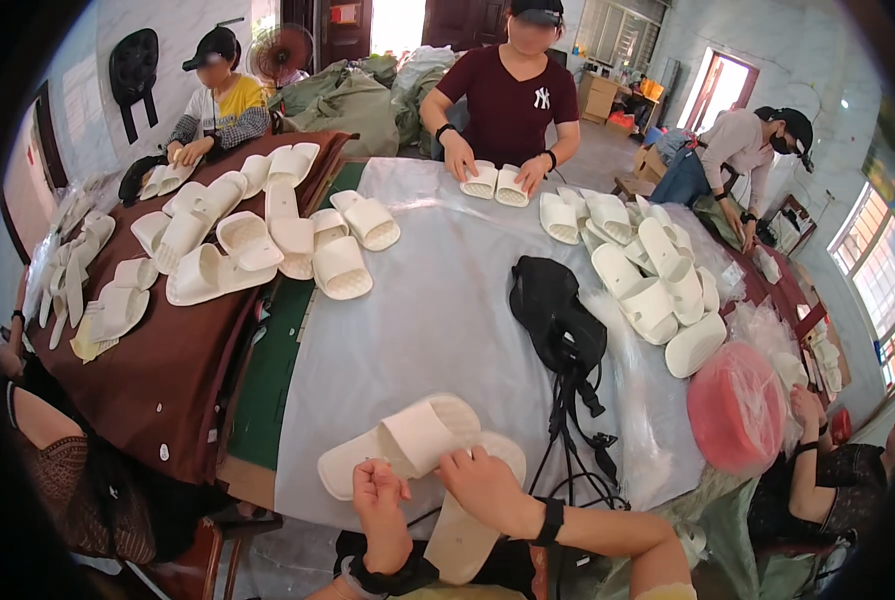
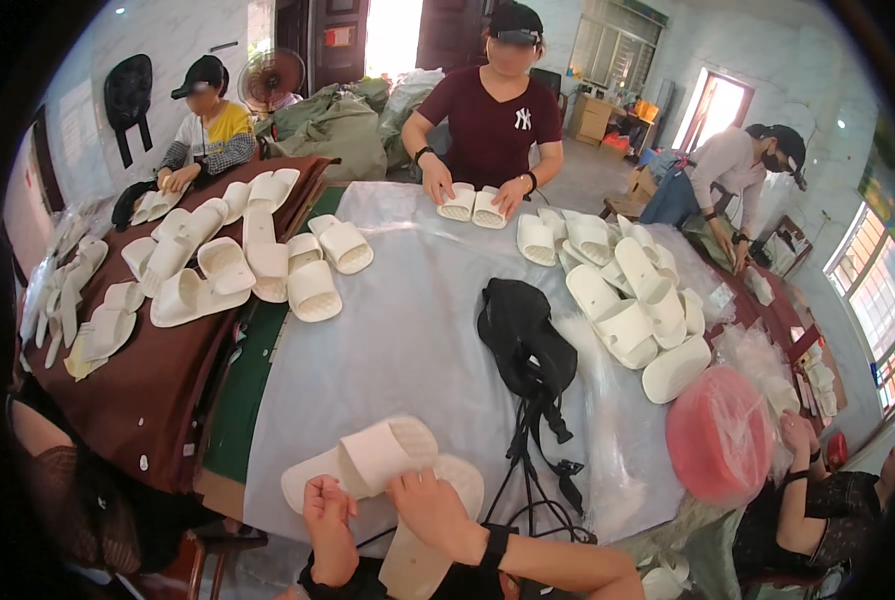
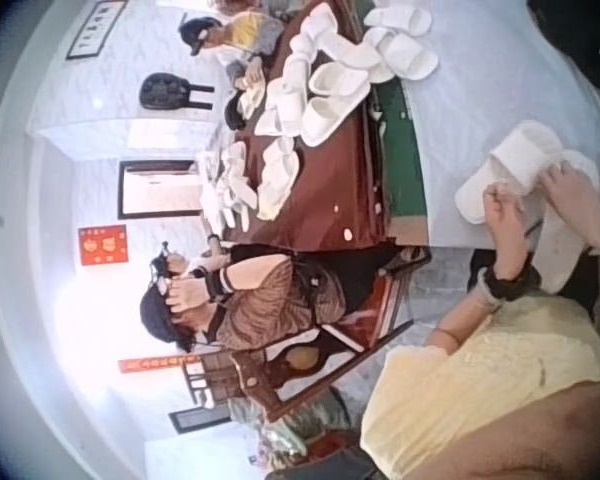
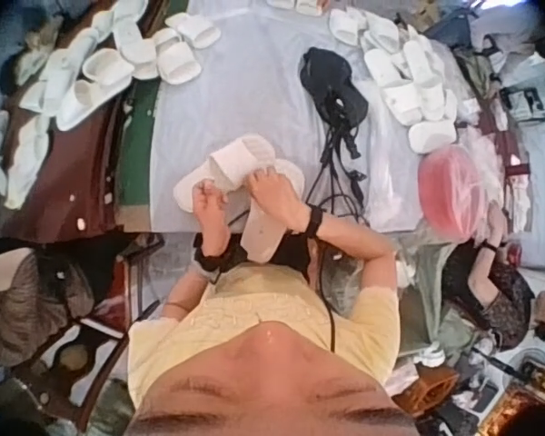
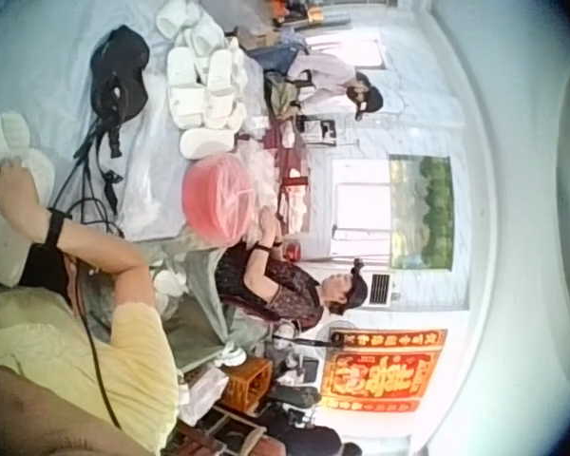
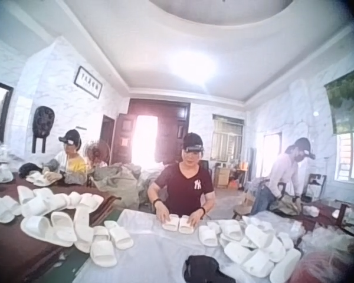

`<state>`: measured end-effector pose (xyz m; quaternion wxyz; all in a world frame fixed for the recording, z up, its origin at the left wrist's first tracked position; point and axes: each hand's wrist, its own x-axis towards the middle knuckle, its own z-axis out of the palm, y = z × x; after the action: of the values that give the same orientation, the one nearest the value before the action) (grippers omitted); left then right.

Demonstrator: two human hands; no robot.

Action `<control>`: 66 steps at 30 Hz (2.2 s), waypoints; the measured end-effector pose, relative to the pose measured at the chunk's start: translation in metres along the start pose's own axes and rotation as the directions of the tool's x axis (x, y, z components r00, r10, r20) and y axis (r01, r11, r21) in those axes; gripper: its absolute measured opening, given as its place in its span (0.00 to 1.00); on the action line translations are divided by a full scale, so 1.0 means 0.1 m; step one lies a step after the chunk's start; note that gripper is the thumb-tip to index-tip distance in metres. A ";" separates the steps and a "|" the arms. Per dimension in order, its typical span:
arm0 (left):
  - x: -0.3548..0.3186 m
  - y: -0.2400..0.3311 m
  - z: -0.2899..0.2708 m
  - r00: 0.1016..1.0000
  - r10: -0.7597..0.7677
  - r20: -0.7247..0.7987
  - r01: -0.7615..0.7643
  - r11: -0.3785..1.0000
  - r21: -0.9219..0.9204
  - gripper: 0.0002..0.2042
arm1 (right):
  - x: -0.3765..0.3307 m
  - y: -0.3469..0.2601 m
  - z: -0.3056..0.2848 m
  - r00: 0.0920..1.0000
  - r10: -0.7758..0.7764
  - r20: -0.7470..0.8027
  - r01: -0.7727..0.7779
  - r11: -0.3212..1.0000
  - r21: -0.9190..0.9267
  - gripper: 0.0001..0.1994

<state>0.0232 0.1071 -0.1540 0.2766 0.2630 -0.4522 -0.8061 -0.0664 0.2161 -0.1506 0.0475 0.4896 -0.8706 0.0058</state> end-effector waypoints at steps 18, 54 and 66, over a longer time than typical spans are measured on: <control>0.17 0.11 -0.30 0.954 -0.285 0.089 0.288 0.957 -0.027 0.06 | 0.09 0.15 -0.11 0.867 -0.498 -0.005 0.471 0.817 0.331 0.27; 0.18 0.63 0.33 0.874 -0.072 0.480 -0.184 0.865 0.467 0.07 | -0.06 -0.10 -0.73 0.966 0.046 -0.254 -0.025 0.996 0.087 0.09; -0.09 -0.03 0.14 0.892 0.185 0.411 -0.367 0.829 0.422 0.05 | -0.29 -0.14 -0.37 0.877 0.448 -0.176 -0.144 0.593 0.792 0.08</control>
<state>0.0191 0.1225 -0.1492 0.2306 0.1060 -0.7169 -0.6493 -0.0368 0.2357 -0.1166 -0.0061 0.2992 -0.8327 0.4659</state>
